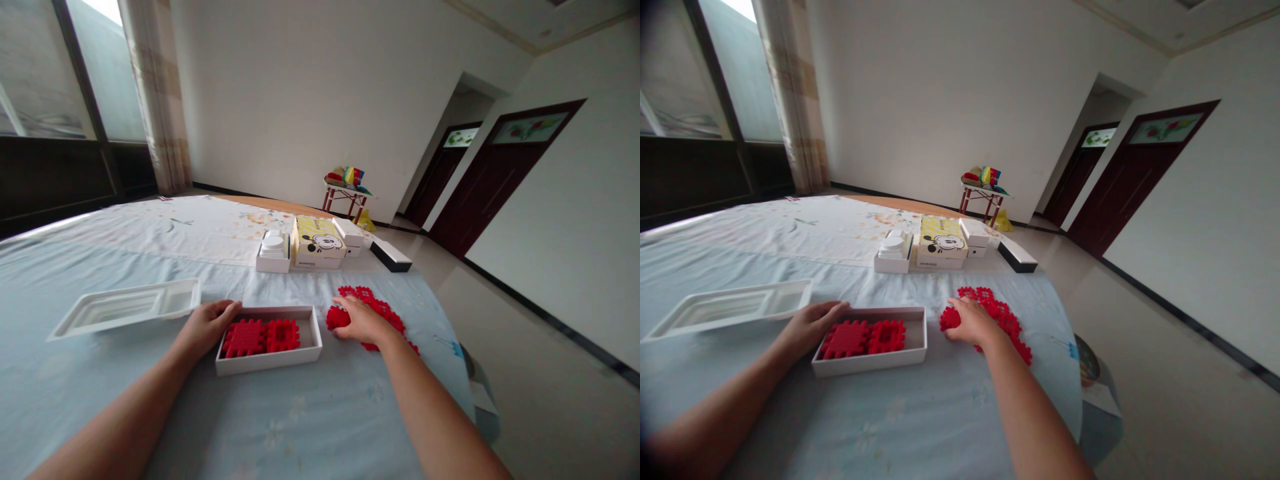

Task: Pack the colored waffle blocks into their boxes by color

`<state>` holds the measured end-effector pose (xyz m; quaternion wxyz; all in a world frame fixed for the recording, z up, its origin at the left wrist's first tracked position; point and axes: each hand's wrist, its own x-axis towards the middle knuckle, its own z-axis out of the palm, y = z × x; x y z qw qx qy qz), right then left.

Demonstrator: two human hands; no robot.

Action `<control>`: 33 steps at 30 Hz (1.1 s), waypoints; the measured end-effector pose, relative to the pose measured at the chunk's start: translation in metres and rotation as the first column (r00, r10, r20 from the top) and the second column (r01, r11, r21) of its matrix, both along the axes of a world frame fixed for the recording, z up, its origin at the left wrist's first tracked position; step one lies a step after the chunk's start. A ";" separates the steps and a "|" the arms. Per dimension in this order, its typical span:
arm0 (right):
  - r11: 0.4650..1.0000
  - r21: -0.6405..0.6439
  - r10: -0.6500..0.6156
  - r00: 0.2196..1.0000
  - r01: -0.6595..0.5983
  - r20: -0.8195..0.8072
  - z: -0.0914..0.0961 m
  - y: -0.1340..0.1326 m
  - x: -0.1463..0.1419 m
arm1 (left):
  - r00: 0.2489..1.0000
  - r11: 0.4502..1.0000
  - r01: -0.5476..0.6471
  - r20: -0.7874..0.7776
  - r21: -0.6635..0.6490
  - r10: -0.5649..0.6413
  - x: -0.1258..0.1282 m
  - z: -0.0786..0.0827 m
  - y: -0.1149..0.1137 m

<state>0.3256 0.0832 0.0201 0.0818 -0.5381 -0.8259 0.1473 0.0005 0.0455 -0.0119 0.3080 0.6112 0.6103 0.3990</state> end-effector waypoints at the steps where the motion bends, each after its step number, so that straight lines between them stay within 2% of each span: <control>1: 1.000 0.004 -0.003 1.000 0.003 -0.001 0.000 -0.001 0.001 | 1.000 1.000 0.004 -0.003 0.001 -0.004 -0.001 -0.001 0.001; 7: 0.997 0.052 0.053 0.999 -0.053 -0.003 0.002 -0.005 0.000 | 1.000 1.000 0.000 -0.014 -0.008 0.000 -0.002 -0.001 0.001; 13: 0.997 -0.008 0.076 0.996 -0.076 -0.039 0.010 -0.009 -0.002 | 1.000 1.000 -0.009 0.002 -0.010 0.009 0.002 0.005 -0.002; 21: 0.999 0.006 -0.037 0.988 0.039 -0.151 0.004 -0.005 -0.003 | 1.000 1.000 -0.009 0.003 -0.004 0.009 -0.004 -0.006 0.005; 25: 1.000 0.006 -0.009 0.987 0.010 -0.158 0.003 0.003 0.000 | 1.000 1.000 0.016 0.009 -0.014 -0.016 -0.006 -0.008 0.005; 30: 0.984 0.162 0.089 0.994 -0.078 -0.063 0.005 0.011 0.001 | 1.000 1.000 0.006 0.002 -0.019 -0.006 -0.004 -0.004 0.004; 33: 0.968 0.236 0.101 0.994 -0.087 -0.050 0.002 0.015 0.003 | 1.000 1.000 -0.001 0.006 -0.025 0.001 -0.001 -0.001 0.002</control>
